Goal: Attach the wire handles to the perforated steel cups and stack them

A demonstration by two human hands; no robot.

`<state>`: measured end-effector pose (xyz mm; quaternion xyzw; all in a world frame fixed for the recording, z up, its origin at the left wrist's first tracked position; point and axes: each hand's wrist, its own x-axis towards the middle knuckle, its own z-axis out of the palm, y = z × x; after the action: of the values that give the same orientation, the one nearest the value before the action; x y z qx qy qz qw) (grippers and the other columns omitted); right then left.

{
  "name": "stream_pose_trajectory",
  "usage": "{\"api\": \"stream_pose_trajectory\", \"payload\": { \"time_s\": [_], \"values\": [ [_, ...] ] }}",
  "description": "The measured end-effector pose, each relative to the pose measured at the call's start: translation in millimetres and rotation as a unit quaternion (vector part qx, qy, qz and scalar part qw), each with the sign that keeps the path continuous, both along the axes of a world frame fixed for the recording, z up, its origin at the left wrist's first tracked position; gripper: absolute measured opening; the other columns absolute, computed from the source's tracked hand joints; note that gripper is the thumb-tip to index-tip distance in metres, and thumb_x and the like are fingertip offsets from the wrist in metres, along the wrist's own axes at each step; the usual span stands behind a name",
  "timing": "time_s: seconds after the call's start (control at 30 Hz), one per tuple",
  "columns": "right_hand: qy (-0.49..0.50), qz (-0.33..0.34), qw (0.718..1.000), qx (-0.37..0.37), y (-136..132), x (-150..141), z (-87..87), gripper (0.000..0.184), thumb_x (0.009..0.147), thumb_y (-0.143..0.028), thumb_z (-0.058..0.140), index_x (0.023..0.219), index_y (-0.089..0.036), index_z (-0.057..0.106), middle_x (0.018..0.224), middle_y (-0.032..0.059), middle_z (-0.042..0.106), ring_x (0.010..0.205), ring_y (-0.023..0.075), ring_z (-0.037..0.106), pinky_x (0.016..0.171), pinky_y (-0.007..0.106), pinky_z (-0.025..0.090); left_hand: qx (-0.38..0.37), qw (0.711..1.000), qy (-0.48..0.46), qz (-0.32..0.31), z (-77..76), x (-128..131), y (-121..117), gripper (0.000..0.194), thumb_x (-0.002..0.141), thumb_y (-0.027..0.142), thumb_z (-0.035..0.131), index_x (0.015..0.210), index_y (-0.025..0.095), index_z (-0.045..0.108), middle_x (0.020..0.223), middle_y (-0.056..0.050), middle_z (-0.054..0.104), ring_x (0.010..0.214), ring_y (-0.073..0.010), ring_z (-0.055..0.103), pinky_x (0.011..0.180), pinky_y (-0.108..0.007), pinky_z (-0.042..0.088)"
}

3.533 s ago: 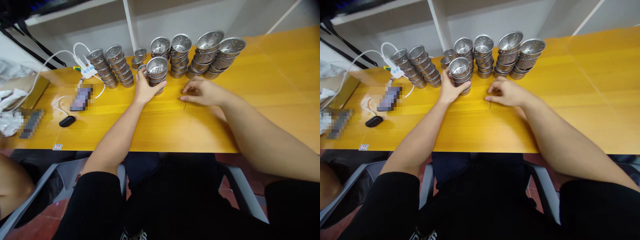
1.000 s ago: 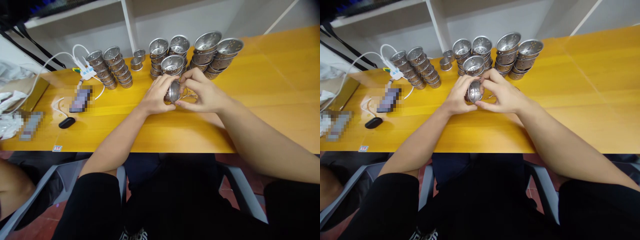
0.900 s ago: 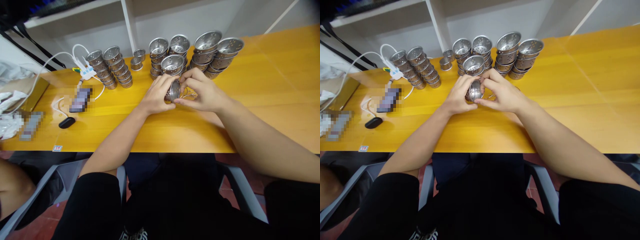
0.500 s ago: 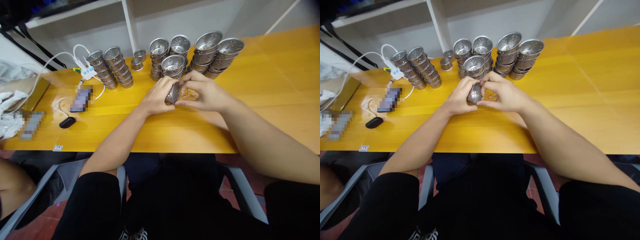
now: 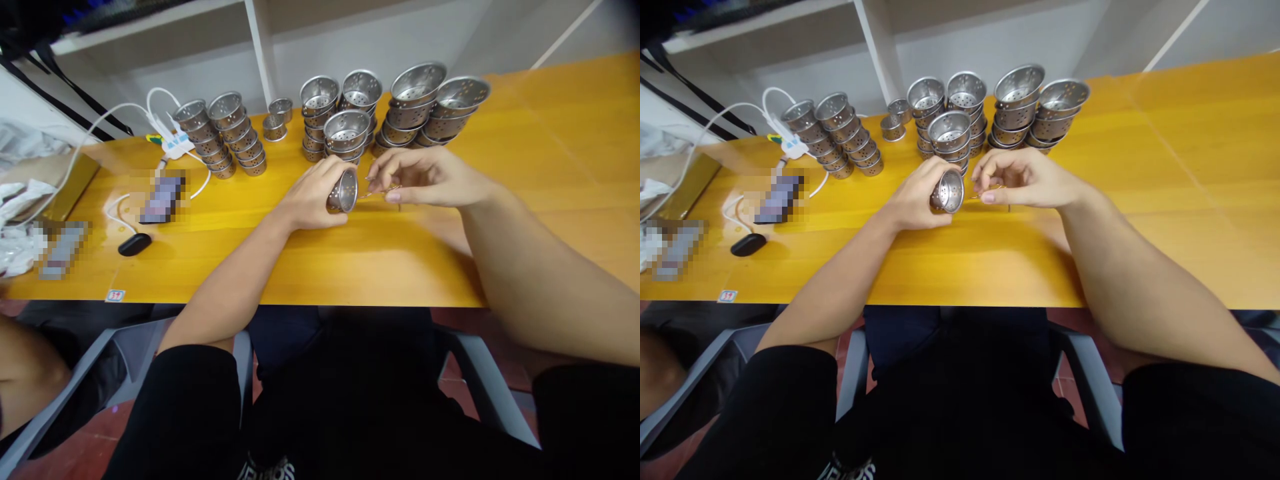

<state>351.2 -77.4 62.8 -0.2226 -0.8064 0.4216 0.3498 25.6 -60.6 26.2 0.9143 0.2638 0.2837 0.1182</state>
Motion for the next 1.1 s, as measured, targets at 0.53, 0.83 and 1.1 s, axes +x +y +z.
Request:
{"api": "stream_pose_trajectory", "payload": {
  "time_s": [0.53,0.83,1.1],
  "values": [
    [-0.193,-0.209,0.947,0.148,19,-4,-38.6,0.080,0.107,-0.095,0.083,0.141,-0.023,0.082,0.141,0.0242,0.079,0.131,0.0501,0.079,0.125,0.079,0.069,0.092,0.960,-0.258,0.061,-17.3,1,33,0.108,0.104,0.113,0.064,0.183,0.042,0.041,0.171,-0.014,0.066,0.159,-0.0414,0.078,0.138,-0.065,0.067],
    [-0.087,-0.148,0.981,0.093,17,-41,-47.0,0.131,0.105,-0.107,0.082,0.205,-0.032,0.042,0.202,0.0155,0.055,0.180,0.0544,0.061,0.151,0.075,0.056,0.057,0.919,-0.346,0.179,-55.1,-16,94,0.115,0.113,0.111,0.043,0.201,0.051,0.000,0.204,-0.015,0.046,0.192,-0.0375,0.056,0.161,-0.055,0.049],
    [-0.066,-0.091,0.986,0.119,8,-45,-43.8,0.103,0.105,-0.088,0.099,0.192,-0.039,0.069,0.190,0.0126,0.072,0.166,0.0528,0.075,0.145,0.078,0.061,-0.004,0.943,-0.262,0.207,-20.8,-18,63,0.119,0.113,0.111,0.032,0.205,0.052,-0.014,0.207,-0.014,0.045,0.199,-0.0403,0.045,0.166,-0.066,0.038]
  ]
}}
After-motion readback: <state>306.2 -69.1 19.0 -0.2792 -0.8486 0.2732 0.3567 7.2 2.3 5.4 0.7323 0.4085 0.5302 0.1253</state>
